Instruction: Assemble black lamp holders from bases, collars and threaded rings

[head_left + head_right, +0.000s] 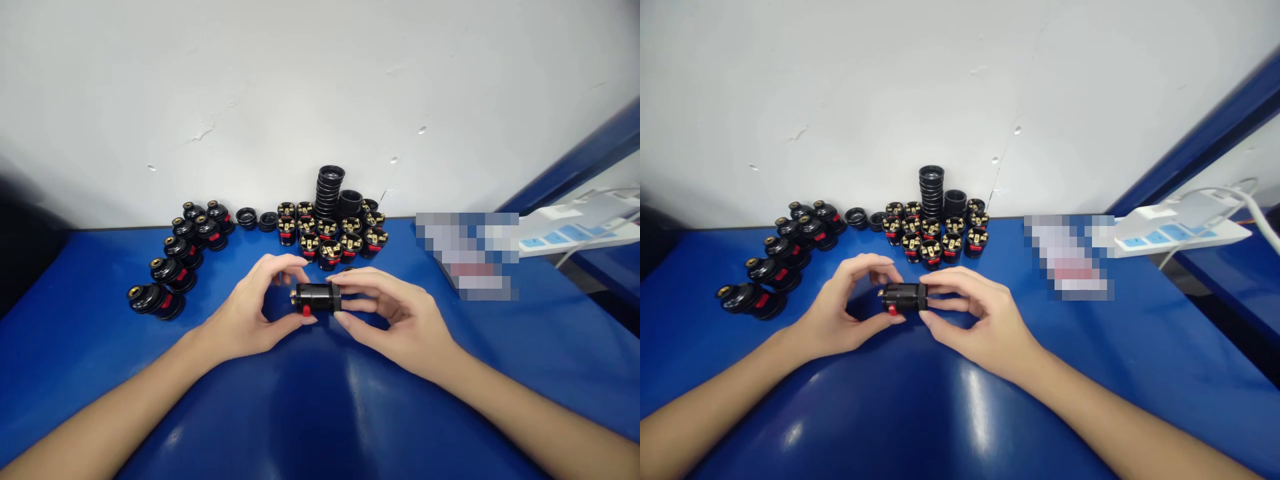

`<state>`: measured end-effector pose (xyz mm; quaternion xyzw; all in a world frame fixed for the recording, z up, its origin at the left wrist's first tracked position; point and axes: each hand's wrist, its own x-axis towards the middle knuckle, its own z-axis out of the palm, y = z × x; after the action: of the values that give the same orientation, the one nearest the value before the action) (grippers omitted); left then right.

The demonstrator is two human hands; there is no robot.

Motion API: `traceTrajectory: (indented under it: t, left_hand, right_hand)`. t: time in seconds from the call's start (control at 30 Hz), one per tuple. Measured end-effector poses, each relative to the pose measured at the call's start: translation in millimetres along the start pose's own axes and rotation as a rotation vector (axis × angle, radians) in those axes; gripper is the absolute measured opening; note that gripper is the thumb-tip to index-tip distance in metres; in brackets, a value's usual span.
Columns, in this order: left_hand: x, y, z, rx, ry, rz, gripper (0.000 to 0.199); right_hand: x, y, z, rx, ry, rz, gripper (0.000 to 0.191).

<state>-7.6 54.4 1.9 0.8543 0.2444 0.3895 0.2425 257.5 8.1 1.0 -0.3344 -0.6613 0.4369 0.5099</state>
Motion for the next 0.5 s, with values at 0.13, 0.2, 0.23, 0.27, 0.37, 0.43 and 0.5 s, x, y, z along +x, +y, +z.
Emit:
traceTrajectory:
  t: [0.13, 0.2, 0.23, 0.27, 0.37, 0.43, 0.5]
  left_hand:
    - [-0.1, -1.2, -1.4, -0.018, -0.019, -0.014, 0.087]
    - [-1.0, -0.2, -2.1, -0.018, -0.096, -0.087, 0.064]
    - [-1.5, 0.3, -2.0, -0.011, -0.119, -0.111, 0.053]
    - [-1.8, 0.5, -1.8, -0.005, -0.118, -0.118, 0.048]
    - [-1.7, 0.0, -0.4, 0.007, -0.045, -0.049, 0.067]
    - [-0.7, -0.2, -0.5, 0.014, -0.006, -0.011, 0.076]
    - [0.6, 1.3, -1.8, 0.018, -0.024, -0.044, 0.063]
  right_hand:
    - [0.9, -0.3, 0.1, -0.004, -0.002, 0.005, 0.039]
    - [1.0, -0.3, 0.1, -0.007, -0.008, -0.002, 0.039]
    - [1.0, -0.2, 0.1, -0.005, -0.009, -0.004, 0.039]
    - [0.9, -0.2, 0.1, -0.003, -0.011, -0.004, 0.039]
    - [0.5, -0.1, 0.7, 0.006, -0.015, 0.015, 0.040]
    - [0.0, 0.0, 1.2, 0.011, -0.018, 0.019, 0.039]
    - [-0.7, 0.0, 1.6, 0.015, -0.022, 0.015, 0.039]
